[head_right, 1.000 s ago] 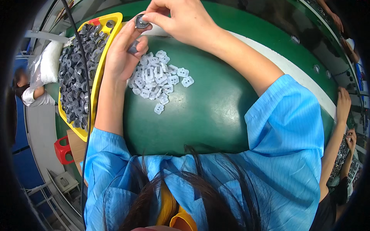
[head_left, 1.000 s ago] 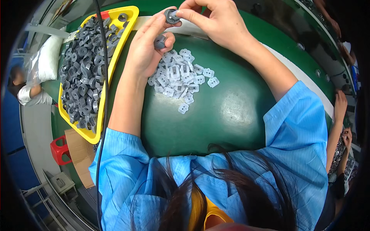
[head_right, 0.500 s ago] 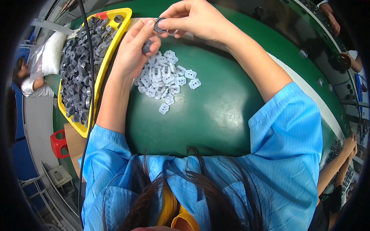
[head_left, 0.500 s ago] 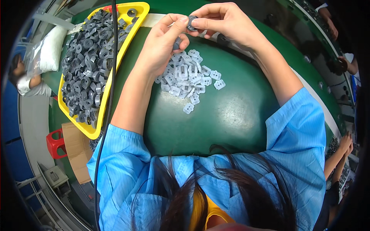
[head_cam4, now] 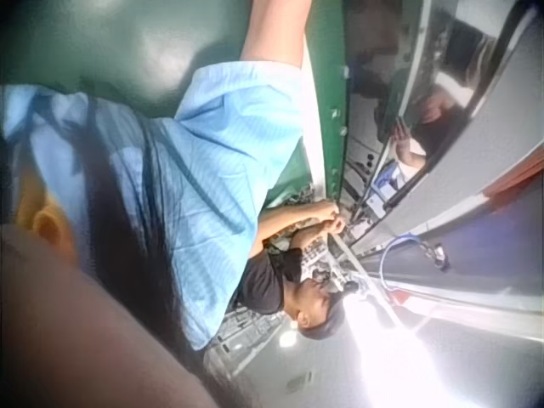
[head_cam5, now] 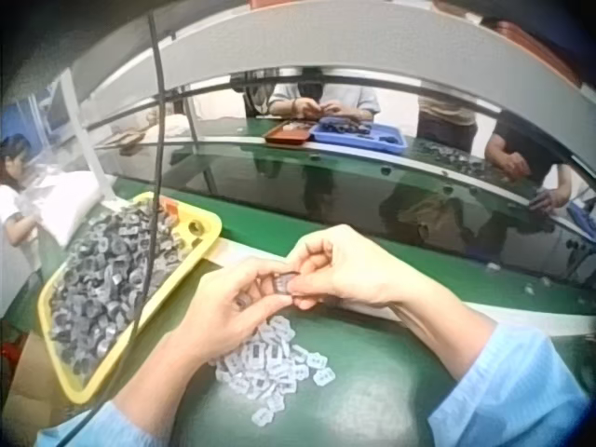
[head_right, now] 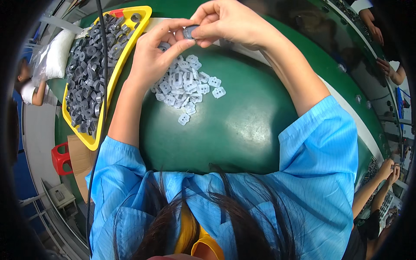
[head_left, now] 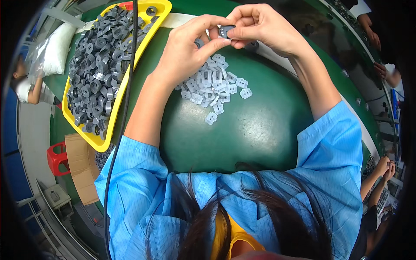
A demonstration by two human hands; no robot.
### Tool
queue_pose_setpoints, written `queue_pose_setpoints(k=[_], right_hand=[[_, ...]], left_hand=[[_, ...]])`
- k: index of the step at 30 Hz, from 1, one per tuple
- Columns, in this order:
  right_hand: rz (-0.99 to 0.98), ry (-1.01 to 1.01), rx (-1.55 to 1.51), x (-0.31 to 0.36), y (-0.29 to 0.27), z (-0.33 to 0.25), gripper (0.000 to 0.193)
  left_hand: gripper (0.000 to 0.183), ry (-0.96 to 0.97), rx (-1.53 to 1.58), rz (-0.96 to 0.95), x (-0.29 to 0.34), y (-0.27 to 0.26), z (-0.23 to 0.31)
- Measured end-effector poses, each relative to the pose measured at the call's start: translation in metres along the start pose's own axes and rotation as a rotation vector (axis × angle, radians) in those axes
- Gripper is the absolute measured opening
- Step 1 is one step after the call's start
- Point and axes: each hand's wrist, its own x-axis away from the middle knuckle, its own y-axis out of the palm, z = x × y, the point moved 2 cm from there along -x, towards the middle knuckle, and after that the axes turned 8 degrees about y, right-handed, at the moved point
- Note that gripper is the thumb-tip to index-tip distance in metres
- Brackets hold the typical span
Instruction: The recorder is assembling small plastic keyboard components by snapping white clips into grey keycaps at a factory assembly line.
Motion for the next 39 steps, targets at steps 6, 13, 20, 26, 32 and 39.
queue_pose_setpoints(k=[6,13,20,26,32,39], right_hand=[[0.017,-0.098,-0.214,0.0,-0.001,0.002,0.028],[0.091,-0.192,-0.309,-0.004,0.005,0.003,0.028],[-0.108,0.023,-0.523,-0.003,0.001,0.007,0.013],[0.284,-0.02,-0.446,-0.029,-0.074,0.052,0.014],[1.049,-0.239,0.587,-0.033,-0.106,0.094,0.031],[-0.075,-0.028,0.598,0.043,0.001,0.002,0.035]], left_hand=[[0.034,0.032,0.044,0.146,-0.004,0.0,-0.003],[0.035,-0.112,0.17,0.146,-0.002,0.007,-0.001],[0.039,-0.09,0.042,0.076,-0.003,0.014,0.007],[0.049,0.041,-0.208,-0.25,-0.029,0.026,0.006],[0.033,0.203,-0.226,-0.438,-0.046,0.053,-0.02],[0.029,-0.381,0.018,0.065,-0.025,-0.002,-0.019]])
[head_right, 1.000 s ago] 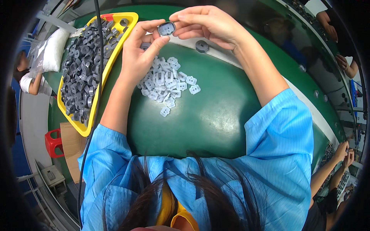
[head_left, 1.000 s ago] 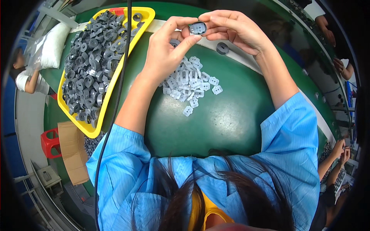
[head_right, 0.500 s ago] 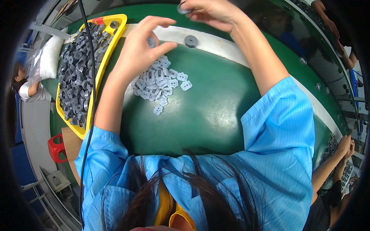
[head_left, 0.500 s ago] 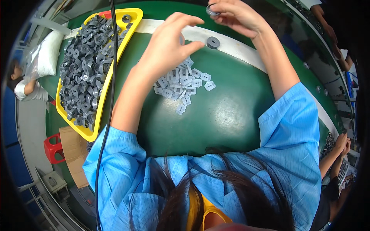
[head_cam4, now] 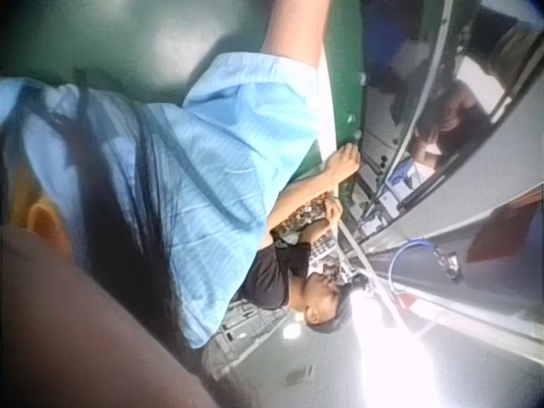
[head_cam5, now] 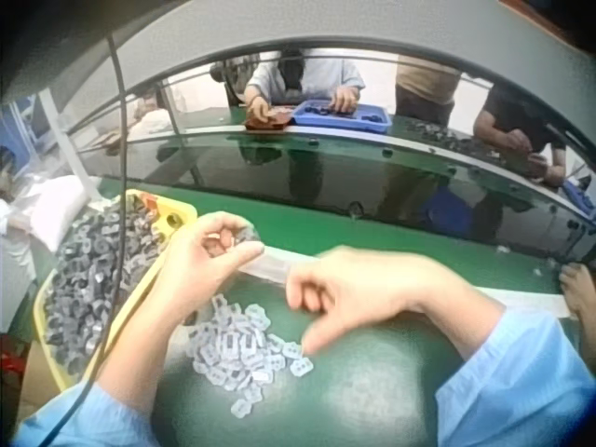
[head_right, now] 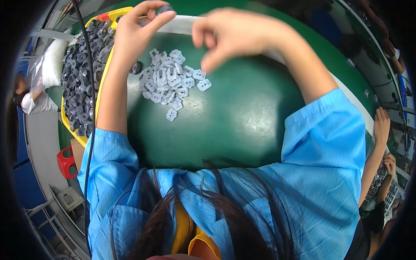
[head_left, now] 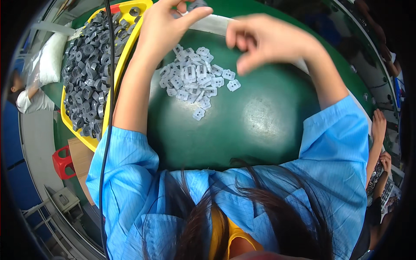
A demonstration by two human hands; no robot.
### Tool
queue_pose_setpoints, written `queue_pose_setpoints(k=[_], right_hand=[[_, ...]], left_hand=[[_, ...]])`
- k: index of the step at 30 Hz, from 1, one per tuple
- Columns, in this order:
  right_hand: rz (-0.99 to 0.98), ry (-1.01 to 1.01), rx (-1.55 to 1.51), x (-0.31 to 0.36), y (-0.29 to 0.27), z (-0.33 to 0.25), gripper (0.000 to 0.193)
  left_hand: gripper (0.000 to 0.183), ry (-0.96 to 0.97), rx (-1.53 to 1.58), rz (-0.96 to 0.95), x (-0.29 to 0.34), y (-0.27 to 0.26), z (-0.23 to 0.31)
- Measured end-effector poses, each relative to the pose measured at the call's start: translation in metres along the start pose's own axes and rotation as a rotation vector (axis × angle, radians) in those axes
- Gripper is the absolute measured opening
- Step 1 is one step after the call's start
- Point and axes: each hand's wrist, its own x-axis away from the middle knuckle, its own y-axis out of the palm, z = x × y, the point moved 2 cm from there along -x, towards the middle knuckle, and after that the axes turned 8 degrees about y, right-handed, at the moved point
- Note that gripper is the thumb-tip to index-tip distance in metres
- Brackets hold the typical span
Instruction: The recorder is assembling small plastic keyboard components by snapping white clips into grey keycaps at a factory assembly line.
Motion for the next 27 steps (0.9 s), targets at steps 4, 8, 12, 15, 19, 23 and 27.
queue_pose_setpoints(k=[4,8,12,15,19,23,27], right_hand=[[0.025,-0.119,0.107,0.017,0.034,-0.014,0.04],[0.322,-0.176,0.06,-0.01,0.022,0.01,0.036],[0.275,0.035,-0.181,-0.021,0.01,0.017,0.032],[0.32,0.097,-0.179,-0.021,-0.006,0.025,0.023],[0.302,-0.276,0.012,-0.022,0.002,0.017,0.022],[0.317,-0.386,0.325,-0.019,0.012,0.013,0.021],[0.258,-0.092,0.059,-0.018,-0.001,0.009,0.013]], left_hand=[[0.031,-0.223,0.456,-0.003,0.019,-0.015,-0.03],[0.03,-0.187,0.675,-0.461,0.058,-0.029,0.016],[0.032,-0.266,0.632,-0.889,0.111,-0.023,0.036],[0.028,-0.363,0.605,-1.002,0.131,-0.014,0.036],[0.028,-0.246,0.578,-0.758,0.117,-0.001,0.031],[0.03,-0.191,0.565,-0.738,0.093,-0.004,0.035],[0.042,-0.14,0.486,-0.474,0.065,-0.022,0.037]])
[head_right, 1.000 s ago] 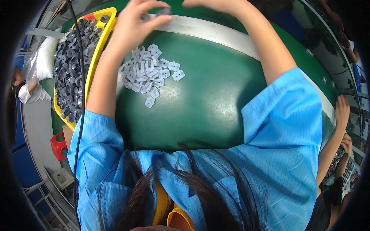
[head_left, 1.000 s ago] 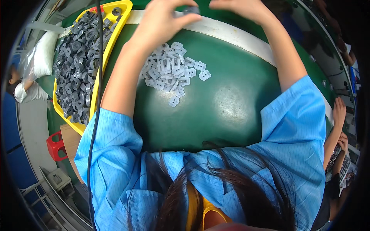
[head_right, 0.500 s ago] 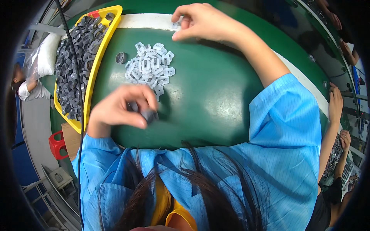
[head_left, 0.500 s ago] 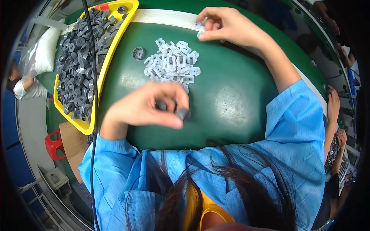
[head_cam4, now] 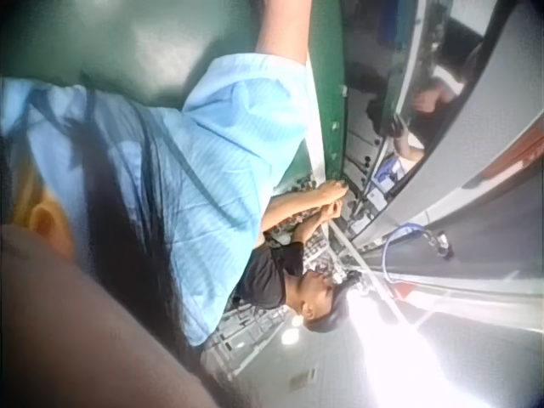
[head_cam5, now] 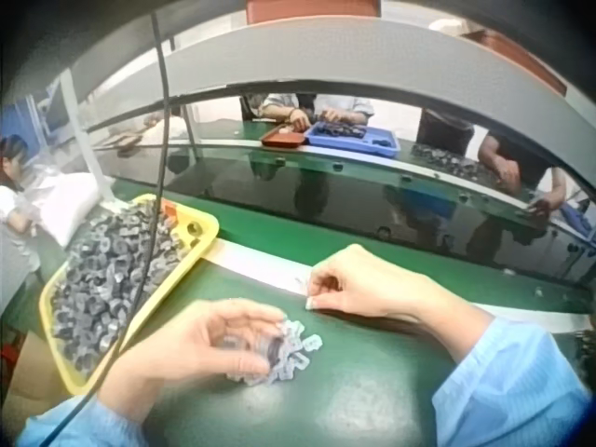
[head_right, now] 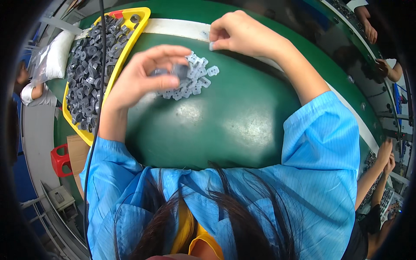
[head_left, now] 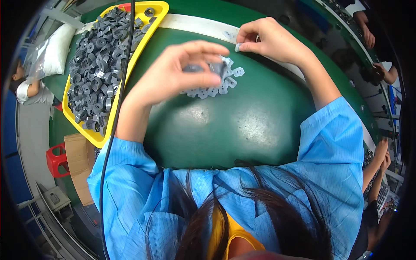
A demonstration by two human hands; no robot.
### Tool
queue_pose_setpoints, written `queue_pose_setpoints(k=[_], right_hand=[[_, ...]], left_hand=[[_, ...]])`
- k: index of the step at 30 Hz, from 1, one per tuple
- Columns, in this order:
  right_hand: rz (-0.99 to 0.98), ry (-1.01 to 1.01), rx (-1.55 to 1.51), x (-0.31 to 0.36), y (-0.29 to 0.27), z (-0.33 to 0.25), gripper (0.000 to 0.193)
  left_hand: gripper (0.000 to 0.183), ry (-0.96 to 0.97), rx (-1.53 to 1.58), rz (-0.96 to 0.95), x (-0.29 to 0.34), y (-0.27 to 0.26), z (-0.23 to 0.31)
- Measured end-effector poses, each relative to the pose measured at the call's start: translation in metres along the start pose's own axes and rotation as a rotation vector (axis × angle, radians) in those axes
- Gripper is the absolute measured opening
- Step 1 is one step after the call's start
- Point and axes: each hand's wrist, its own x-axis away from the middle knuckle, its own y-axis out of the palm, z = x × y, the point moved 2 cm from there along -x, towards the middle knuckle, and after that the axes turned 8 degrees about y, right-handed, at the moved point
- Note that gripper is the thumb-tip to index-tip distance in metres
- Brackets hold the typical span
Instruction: The recorder is assembling small plastic keyboard components by snapping white clips into grey keycaps at a factory assembly line.
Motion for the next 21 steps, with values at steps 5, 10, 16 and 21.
queue_pose_setpoints(k=[5,10,16,21], right_hand=[[0.01,0.196,-0.727,-0.03,-0.013,-0.009,0.016],[0.13,0.202,-0.798,-0.047,0.014,-0.009,0.016],[0.17,0.241,-0.769,-0.045,0.019,-0.002,0.015],[0.229,0.096,-0.591,-0.042,0.016,-0.009,0.017]], left_hand=[[0.038,0.152,-0.154,0.413,-0.042,-0.034,-0.021],[0.039,0.289,-0.273,0.527,-0.055,-0.031,-0.047],[0.037,0.316,-0.316,0.54,-0.052,-0.027,-0.049],[0.035,0.374,-0.42,0.556,-0.051,-0.025,-0.049]])
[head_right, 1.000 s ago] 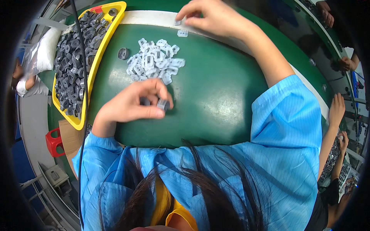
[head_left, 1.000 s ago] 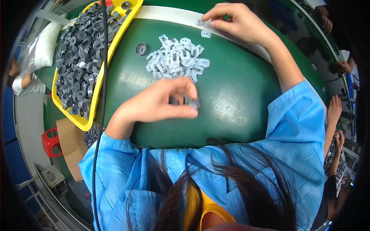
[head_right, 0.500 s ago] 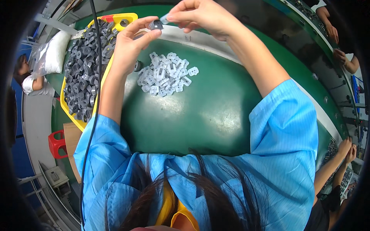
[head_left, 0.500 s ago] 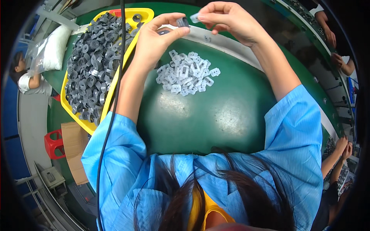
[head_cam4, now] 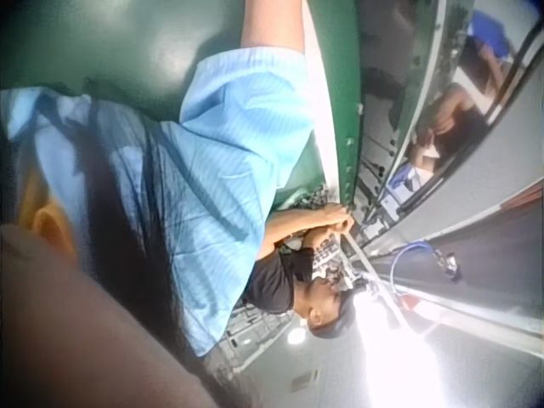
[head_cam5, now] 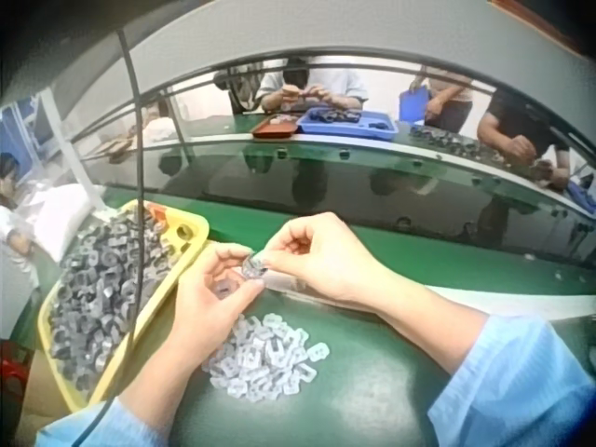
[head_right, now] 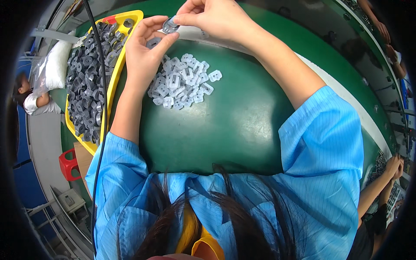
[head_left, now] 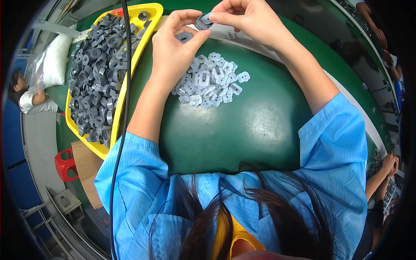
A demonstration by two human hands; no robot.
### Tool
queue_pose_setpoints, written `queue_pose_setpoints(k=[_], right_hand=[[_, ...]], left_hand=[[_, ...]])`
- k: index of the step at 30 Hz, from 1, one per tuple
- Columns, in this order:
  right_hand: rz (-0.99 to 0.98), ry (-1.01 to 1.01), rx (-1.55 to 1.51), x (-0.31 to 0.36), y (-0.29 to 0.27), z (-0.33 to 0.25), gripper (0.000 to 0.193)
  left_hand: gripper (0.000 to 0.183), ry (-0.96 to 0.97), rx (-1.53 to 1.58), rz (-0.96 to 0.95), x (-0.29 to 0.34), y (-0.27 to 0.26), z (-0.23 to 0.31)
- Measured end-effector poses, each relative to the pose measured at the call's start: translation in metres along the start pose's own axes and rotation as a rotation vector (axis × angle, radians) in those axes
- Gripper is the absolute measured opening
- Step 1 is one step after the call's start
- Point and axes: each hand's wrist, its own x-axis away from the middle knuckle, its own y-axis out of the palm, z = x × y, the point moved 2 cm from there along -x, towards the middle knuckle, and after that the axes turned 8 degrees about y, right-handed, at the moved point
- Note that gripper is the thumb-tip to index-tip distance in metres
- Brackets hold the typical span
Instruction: The recorder is assembling small plastic keyboard components by snapping white clips into grey keycaps at a factory assembly line.
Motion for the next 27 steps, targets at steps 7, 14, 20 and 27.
queue_pose_setpoints(k=[7,14,20,27], right_hand=[[-0.085,0.042,0.007,0.005,0.006,-0.001,0.016],[-0.243,0.266,-0.407,0.001,0.003,0.013,0.016],[-0.348,0.417,-0.398,0.01,-0.007,-0.007,0.012],[-0.266,0.216,-0.129,0.014,-0.007,-0.021,0.016]], left_hand=[[0.035,0.121,-0.203,-0.024,0.005,0.009,0.014],[0.037,0.328,-0.267,0.008,0.003,0.011,0.022],[0.034,0.347,-0.131,-0.125,-0.001,0.001,0.022],[0.034,0.443,-0.112,-0.091,-0.004,-0.006,0.021]])
